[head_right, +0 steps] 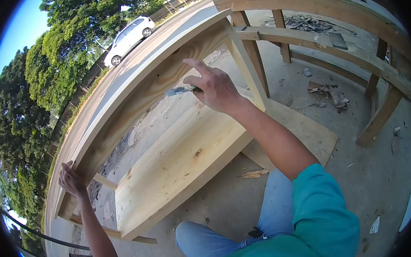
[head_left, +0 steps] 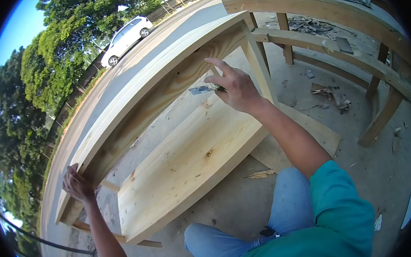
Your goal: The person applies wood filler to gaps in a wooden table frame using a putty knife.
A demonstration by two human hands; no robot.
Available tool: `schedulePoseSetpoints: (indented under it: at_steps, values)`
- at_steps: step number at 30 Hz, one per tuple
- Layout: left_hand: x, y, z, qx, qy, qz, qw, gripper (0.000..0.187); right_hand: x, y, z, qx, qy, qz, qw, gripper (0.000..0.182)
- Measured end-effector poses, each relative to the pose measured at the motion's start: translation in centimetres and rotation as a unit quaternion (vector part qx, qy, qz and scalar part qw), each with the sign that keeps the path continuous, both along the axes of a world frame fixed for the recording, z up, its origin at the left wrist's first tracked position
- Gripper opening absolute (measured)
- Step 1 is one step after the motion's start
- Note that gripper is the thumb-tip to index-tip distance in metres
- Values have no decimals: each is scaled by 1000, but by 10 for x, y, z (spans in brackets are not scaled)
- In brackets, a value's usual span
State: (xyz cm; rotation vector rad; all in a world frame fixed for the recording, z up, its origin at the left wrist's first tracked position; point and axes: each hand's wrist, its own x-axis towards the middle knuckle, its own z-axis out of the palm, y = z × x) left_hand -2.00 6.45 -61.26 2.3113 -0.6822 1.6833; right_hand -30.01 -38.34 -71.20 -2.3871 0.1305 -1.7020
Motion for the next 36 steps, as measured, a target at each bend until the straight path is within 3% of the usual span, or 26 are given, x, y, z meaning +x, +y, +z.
schedulePoseSetpoints:
  at_steps: [7, 10, 16, 22, 28, 31, 36]
  values:
    - [-6, -2, 2, -19, 58, 17, 998, 66, 9, -43, 20, -44, 32, 20, 998, 29]
    - [-5, -4, 3, -17, 65, 6, 998, 65, 16, -47, 22, -116, -19, 16, 993, 26]
    - [-5, 1, 2, -24, 78, 17, 997, 59, 10, -24, 30, -28, 41, -99, 994, 21]
    - [-6, 7, -5, -12, 33, 0, 999, 54, 12, -9, 24, 32, 5, -109, 994, 22]
    - [-14, 2, -9, -5, -40, -16, 999, 52, -9, -16, -11, -75, -27, 27, 996, 29]
    - [-17, 1, -9, -5, -53, -20, 998, 53, -16, -14, -24, 63, -90, 80, 991, 29]
    - [-18, 1, -12, -7, -66, -20, 998, 52, -13, 3, -6, 119, -71, 60, 988, 27]
